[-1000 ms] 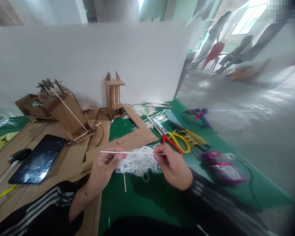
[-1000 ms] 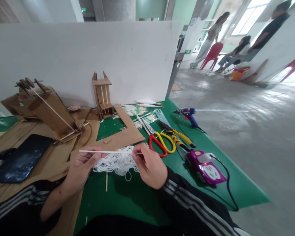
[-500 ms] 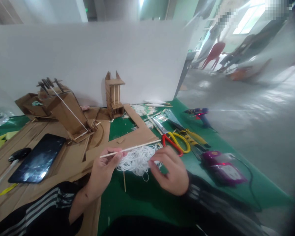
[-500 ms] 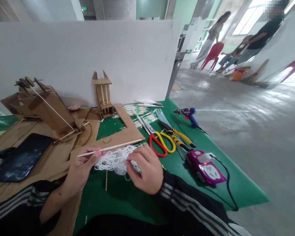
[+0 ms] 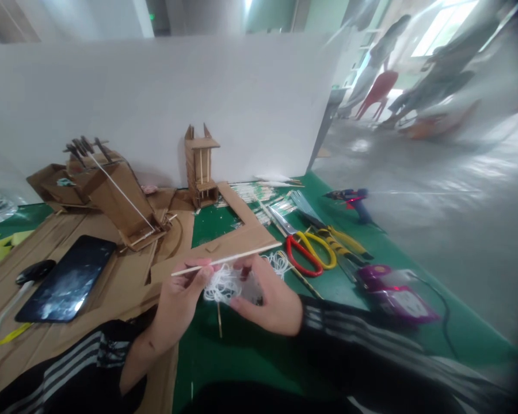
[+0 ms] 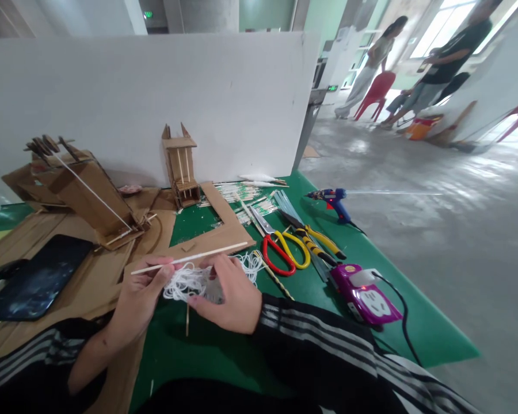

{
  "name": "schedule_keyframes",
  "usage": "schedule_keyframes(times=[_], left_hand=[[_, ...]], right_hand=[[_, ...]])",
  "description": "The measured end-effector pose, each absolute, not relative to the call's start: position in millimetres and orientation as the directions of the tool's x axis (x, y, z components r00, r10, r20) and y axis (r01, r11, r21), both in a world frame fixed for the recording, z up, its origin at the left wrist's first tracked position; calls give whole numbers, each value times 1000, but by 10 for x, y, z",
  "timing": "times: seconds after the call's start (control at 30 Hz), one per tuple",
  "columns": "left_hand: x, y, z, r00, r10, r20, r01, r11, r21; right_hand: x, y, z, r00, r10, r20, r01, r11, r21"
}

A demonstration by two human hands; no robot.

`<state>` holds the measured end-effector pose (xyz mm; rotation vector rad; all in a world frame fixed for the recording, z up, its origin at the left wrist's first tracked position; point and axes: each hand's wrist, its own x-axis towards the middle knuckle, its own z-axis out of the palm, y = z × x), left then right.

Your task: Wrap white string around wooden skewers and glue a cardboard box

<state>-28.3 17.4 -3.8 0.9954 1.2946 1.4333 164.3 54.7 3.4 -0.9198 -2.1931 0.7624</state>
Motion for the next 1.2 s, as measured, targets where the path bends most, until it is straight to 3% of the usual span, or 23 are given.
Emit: schedule_keyframes(times=[0.17, 0.47, 0.67, 1.07, 1.2], left_hand=[[-296, 176, -56, -220, 975, -19, -154, -15, 988], [-264, 192, -64, -212, 977, 1, -101, -22, 995], [-246, 164, -98, -183, 983, -17, -68, 5, 998], [-257, 225, -149, -208, 978, 4, -23, -9, 1000], [-268, 248, -185, -198, 979, -48, -64, 36, 997]], right_hand=[[1647, 588, -42, -537, 709, 458, 318, 672, -669], [1568, 523, 27, -479, 718, 505, 299, 674, -675], [1549, 504, 57, -532, 743, 406, 264, 601, -754], [1526, 441, 21, -492, 839, 231, 391, 450, -803], [1525, 468, 19, -497, 834, 238, 370, 452, -812]])
